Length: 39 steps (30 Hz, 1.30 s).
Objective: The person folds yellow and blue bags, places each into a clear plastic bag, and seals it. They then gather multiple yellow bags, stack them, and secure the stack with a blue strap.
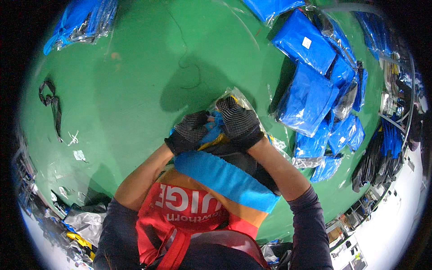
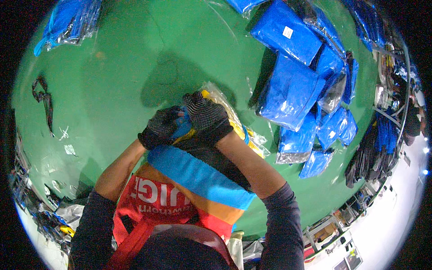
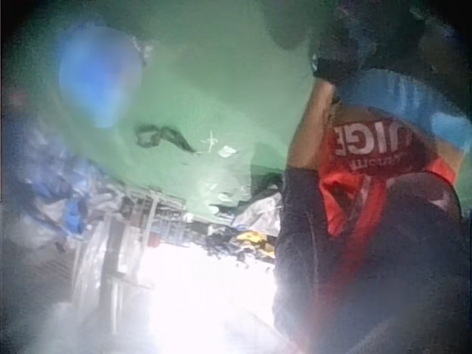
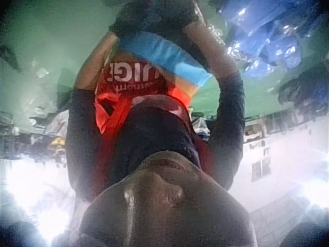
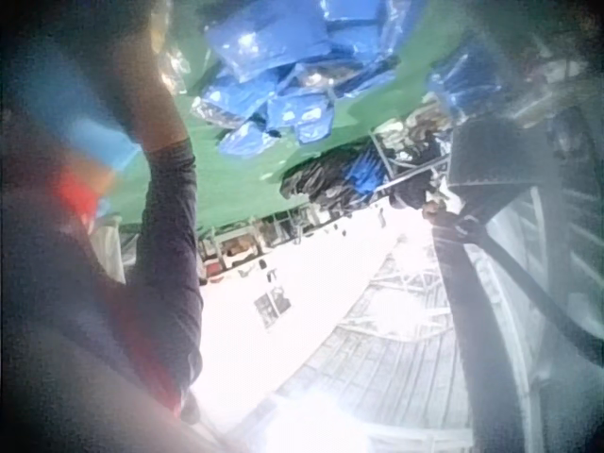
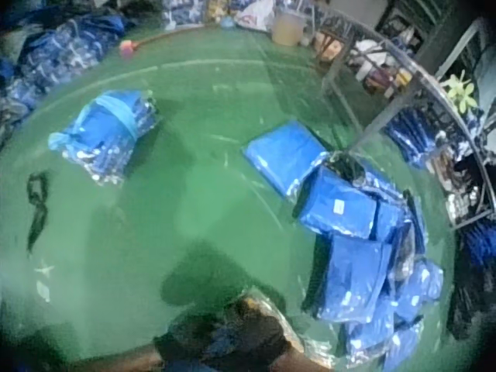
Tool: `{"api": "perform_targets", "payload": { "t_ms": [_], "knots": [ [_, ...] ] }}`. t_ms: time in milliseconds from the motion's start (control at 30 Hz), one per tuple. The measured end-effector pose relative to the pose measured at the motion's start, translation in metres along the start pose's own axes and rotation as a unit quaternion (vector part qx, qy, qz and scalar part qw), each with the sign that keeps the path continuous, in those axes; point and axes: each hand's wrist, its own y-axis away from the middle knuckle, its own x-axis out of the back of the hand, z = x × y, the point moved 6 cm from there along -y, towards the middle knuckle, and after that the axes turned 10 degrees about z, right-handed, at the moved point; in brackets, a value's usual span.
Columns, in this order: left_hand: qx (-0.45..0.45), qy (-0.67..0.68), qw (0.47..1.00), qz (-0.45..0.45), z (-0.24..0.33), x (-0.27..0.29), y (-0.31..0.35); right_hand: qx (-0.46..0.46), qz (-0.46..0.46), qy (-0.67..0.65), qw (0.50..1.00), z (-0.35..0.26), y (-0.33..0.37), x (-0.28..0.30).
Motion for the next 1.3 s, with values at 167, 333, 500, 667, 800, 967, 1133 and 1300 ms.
{"api": "perform_targets", "payload": {
  "t_ms": [167, 333, 500, 667, 800, 967, 1133, 1300],
  "knots": [
    [0.083, 0.125, 0.989, 0.0, 0.0, 0.004, -0.013, -0.049, -0.085, 0.05, 0.994, 0.014, 0.01, -0.001],
    [-0.034, -0.122, 0.99, -0.059, 0.013, 0.011, -0.024, 0.039, -0.045, 0.062, 0.996, 0.003, 0.011, 0.008],
    [-0.229, -0.28, 0.929, 0.08, 0.048, 0.038, -0.031, 0.047, -0.042, 0.03, 0.998, -0.002, 0.012, 0.011],
    [-0.024, 0.13, 0.987, -0.093, 0.043, 0.035, -0.036, 0.054, 0.029, -0.025, 0.998, -0.002, 0.007, 0.016],
    [-0.112, -0.247, 0.956, -0.112, 0.035, 0.031, -0.029, 0.044, -0.061, -0.007, 0.997, 0.001, 0.01, 0.004],
    [-0.123, -0.316, 0.932, -0.132, 0.02, 0.024, -0.022, -0.06, -0.203, -0.14, 0.967, 0.017, 0.035, 0.01],
    [-0.133, -0.255, 0.957, -0.022, 0.025, 0.033, -0.018, -0.118, -0.189, -0.145, 0.964, 0.023, 0.048, 0.026],
    [-0.072, 0.002, 0.997, -0.019, 0.033, 0.036, -0.009, -0.152, -0.053, -0.336, 0.928, 0.006, 0.036, 0.03]
  ]
}}
